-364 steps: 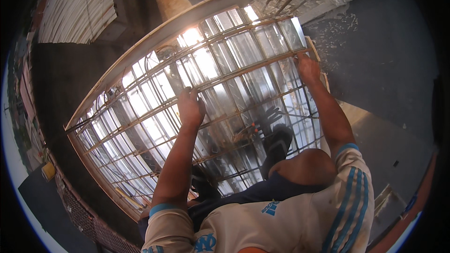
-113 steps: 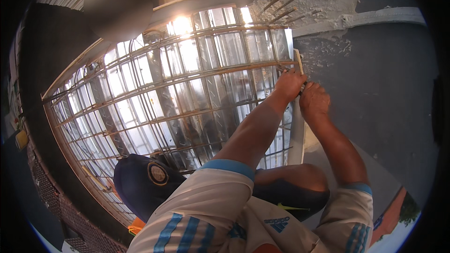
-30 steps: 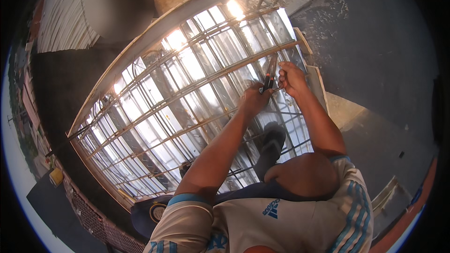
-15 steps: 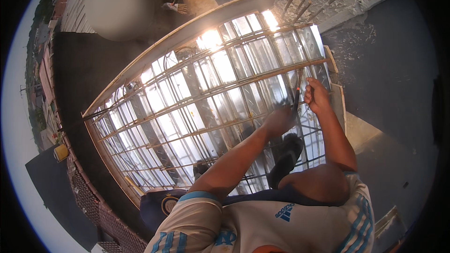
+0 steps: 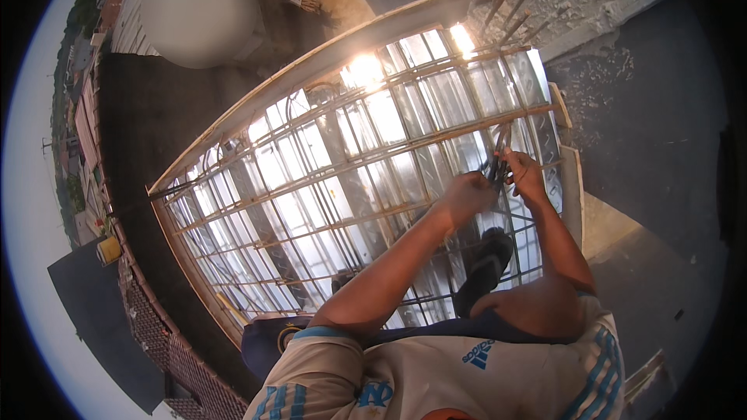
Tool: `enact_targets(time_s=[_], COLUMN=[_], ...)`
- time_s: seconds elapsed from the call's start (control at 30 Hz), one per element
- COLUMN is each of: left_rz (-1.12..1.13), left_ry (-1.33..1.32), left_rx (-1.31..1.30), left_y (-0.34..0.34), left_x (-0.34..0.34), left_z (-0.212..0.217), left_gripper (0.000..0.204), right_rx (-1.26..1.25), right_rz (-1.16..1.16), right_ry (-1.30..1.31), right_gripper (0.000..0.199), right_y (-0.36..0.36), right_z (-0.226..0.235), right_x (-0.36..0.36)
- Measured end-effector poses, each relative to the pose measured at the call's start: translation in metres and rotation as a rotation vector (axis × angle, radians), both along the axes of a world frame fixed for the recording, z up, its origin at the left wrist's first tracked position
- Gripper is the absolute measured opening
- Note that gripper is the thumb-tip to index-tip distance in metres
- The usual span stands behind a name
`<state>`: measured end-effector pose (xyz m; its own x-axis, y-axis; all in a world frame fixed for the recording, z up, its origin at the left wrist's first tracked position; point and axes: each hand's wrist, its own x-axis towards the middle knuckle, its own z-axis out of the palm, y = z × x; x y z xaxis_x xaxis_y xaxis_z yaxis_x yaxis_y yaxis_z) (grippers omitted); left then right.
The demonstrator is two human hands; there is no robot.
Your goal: The person is assembling a metal grid structure on a rooftop. They are using pliers to bend and secure metal wires, connecting them to the grid framework. The person moves around the grid, adjusting and tightening connections.
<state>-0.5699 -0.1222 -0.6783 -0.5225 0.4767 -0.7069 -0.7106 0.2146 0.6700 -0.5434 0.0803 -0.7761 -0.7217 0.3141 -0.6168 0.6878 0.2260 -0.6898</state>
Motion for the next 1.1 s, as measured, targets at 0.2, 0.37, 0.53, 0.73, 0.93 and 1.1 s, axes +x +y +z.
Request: enact_targets(time_s=[0.2,0.37,0.53,0.73,0.93,1.1], left_rz=[-0.123,-0.355,-0.471,-0.272,-0.117,-0.267], left_ry=[0.353,0.562,0.687,0.596,0.855,1.005], left_rx=[-0.389,-0.279,-0.216,-0.315,-0.768,-0.919], left_y=[-0.014,-0.016,0.015,-0.01,-0.083,-0.12], left_x=[-0.002,0.015,0.043,0.025,-0.022,-0.04], left_z=[-0.004,-0.017,-0.014,-0.005,-0.031,-0.048], left_gripper=[0.021,0.037,0.04,0.037,0.028,0.03], right_rx=[0.176,-0.515,-0.44,0.605,0.664,0.864], right_rz=[0.001,-0.602,-0.414,0.301,0.284,0.498], right_ry=[0.012,-0.023,-0.007,0.225,0.133,0.149], right_gripper=[0.036,0.033,0.037,0.02,0.016,0.016], right_y=[0.021,0.028,0.051,0.032,0.029,0.032], right_z=[-0.014,0.028,0.009,0.019,0.01,0.051], right_x=[0.011,-0.015,-0.038,-0.05,-0.056,-0.092])
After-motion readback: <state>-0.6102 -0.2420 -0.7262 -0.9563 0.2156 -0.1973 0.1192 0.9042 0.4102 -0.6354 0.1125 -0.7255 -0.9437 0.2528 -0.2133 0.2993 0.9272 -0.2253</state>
